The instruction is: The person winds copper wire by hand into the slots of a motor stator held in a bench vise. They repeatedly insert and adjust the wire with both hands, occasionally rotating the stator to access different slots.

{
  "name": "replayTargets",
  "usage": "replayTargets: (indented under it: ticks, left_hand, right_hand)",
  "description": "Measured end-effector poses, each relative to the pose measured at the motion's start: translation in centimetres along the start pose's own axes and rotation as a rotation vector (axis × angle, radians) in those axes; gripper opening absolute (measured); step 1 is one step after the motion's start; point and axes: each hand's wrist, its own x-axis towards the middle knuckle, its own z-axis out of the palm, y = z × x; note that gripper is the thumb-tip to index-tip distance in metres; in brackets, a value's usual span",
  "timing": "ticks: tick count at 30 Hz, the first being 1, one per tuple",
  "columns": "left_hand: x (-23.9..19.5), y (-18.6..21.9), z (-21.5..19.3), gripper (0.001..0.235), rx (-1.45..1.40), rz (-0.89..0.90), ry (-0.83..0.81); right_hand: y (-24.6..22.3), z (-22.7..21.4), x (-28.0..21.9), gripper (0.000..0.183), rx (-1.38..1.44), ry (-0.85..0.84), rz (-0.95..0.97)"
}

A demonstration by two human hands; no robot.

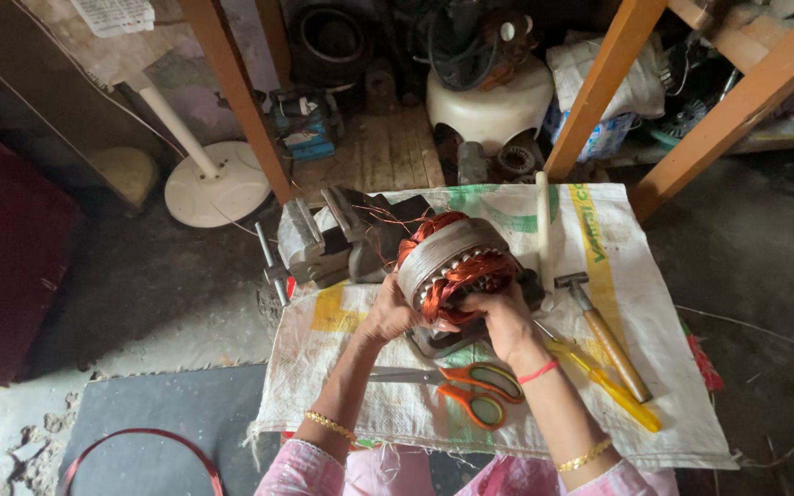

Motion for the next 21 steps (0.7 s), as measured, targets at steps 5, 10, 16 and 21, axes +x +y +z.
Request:
replayTargets:
  ticks: [5,10,16,21]
  left_hand:
    - [0.4,0.6,0.6,0.113,-0.163,-0.130,0.063]
    - [1.4,1.3,0.4,0.101,-0.773,-0.330,0.107]
    - [1.6,1.1,0.1,0.076,-1.040,-0.458,0.016]
    - [0.5,1.6,0.7,0.098,0.027,0.107,-0.022]
  right_hand:
    - [-0.2,-0.5,0.1,0.085,-0.052,-0.046,0.011]
    - [0.5,-0.2,0.0,0.061,-0.033,-0.032,-0.134]
    - [1.8,-1.0,0.1,0.030,0.016,-0.100,-0.243]
    - [2.8,-2.0,0.8,0.028,-0.040,-0.158,-0.311]
